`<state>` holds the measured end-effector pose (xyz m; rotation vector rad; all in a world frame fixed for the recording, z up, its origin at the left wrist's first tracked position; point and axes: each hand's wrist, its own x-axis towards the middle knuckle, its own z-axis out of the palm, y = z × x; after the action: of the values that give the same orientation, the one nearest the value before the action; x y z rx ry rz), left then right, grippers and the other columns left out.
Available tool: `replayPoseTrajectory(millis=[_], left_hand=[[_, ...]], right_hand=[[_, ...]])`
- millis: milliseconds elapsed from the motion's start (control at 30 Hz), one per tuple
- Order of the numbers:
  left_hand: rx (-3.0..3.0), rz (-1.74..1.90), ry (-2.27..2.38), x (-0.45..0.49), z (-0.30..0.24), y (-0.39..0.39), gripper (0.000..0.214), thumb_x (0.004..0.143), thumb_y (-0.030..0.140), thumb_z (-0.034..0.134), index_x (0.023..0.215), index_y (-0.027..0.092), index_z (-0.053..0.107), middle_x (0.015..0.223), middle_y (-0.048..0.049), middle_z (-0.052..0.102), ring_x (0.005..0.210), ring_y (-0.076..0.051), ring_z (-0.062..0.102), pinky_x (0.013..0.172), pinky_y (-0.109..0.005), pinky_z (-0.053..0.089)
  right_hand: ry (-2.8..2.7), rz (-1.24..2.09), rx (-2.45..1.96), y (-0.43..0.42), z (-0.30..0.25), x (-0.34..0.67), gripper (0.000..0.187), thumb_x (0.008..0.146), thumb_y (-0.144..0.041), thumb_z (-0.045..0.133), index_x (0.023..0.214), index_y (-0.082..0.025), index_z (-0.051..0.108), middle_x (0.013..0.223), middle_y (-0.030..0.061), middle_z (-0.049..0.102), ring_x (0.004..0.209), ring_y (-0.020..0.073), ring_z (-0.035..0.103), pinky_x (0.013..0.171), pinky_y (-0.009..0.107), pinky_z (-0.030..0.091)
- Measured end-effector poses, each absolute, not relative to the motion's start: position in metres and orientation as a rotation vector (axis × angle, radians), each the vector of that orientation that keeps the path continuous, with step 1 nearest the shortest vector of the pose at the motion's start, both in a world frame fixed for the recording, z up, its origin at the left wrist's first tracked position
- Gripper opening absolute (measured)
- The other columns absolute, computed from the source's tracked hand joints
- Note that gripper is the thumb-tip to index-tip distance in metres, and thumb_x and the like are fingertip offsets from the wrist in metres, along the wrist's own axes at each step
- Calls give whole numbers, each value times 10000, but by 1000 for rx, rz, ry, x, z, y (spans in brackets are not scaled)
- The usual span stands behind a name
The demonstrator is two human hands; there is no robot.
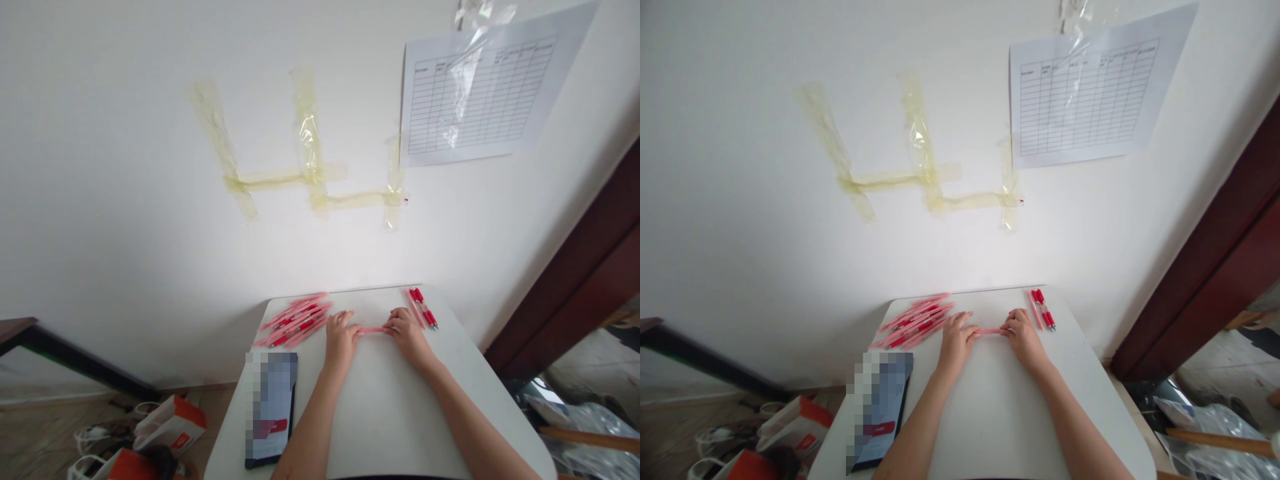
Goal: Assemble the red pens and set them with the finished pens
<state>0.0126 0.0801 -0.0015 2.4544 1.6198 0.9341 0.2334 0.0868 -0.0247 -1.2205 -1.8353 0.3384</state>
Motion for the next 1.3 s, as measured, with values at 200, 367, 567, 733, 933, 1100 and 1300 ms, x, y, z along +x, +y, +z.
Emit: replayPoseTrajectory(millis=[200, 367, 567, 733, 933, 1100, 1300], left_hand=[[2471, 1009, 1613, 12, -1, 82, 103, 858, 196, 697, 910, 252, 766, 1350, -73, 605, 1287, -286, 493, 1142, -585, 378], [2470, 1078, 1587, 14, 2, 80, 94, 817, 202, 745, 898, 248, 759, 1315, -81, 595, 1299, -288, 502, 1152, -602, 376], [2490, 982, 1630, 17, 5, 77, 103, 854, 213, 706, 924, 269, 758, 1332, -63, 608, 1327, -296, 472, 1168, -669, 310], [2503, 897, 1691, 17, 6, 78, 117, 870, 229, 689, 919, 298, 769, 1398, -28, 608, 1348, -329, 445, 1157, -694, 288], [2515, 877, 1748, 20, 9, 76, 174, 886, 190, 648, 930, 313, 764, 1390, -18, 628, 1388, -344, 423, 1148, -722, 270], [2501, 887, 1768, 22, 11, 74, 193, 887, 151, 618, 913, 287, 753, 1352, -25, 652, 1419, -370, 398, 1152, -743, 257], [2499, 929, 1799, 23, 9, 73, 238, 872, 106, 619, 920, 301, 746, 1325, -23, 658, 1440, -363, 377, 1154, -752, 246]], right_hand=[[-1885, 272, -1254, 83, -21, 234, 208, 933, -304, 578, 986, -245, 770, 1054, 116, 634, 1104, 291, 576, 963, 466, 527], [-1926, 184, -1294, 79, -17, 233, 297, 946, -352, 595, 1216, -318, 713, 1200, 107, 606, 1200, 292, 529, 1035, 496, 490], [-1975, 147, -1270, 79, -15, 229, 242, 967, -318, 550, 913, -280, 784, 1166, 106, 650, 1226, 326, 510, 1019, 522, 494], [-1963, 74, -1288, 80, -16, 225, 249, 958, -270, 556, 862, -279, 785, 1151, 107, 658, 1252, 351, 491, 1023, 542, 474], [-1941, 13, -1299, 76, -12, 221, 231, 957, -260, 571, 859, -287, 779, 1146, 104, 659, 1272, 355, 454, 1039, 581, 432], [-1945, -60, -1302, 75, -10, 218, 225, 960, -264, 580, 850, -291, 775, 1134, 92, 670, 1263, 341, 458, 1033, 566, 424], [-1963, -234, -1273, 73, -5, 215, 196, 957, -244, 597, 855, -277, 761, 1095, 68, 692, 1237, 314, 474, 1039, 549, 406]])
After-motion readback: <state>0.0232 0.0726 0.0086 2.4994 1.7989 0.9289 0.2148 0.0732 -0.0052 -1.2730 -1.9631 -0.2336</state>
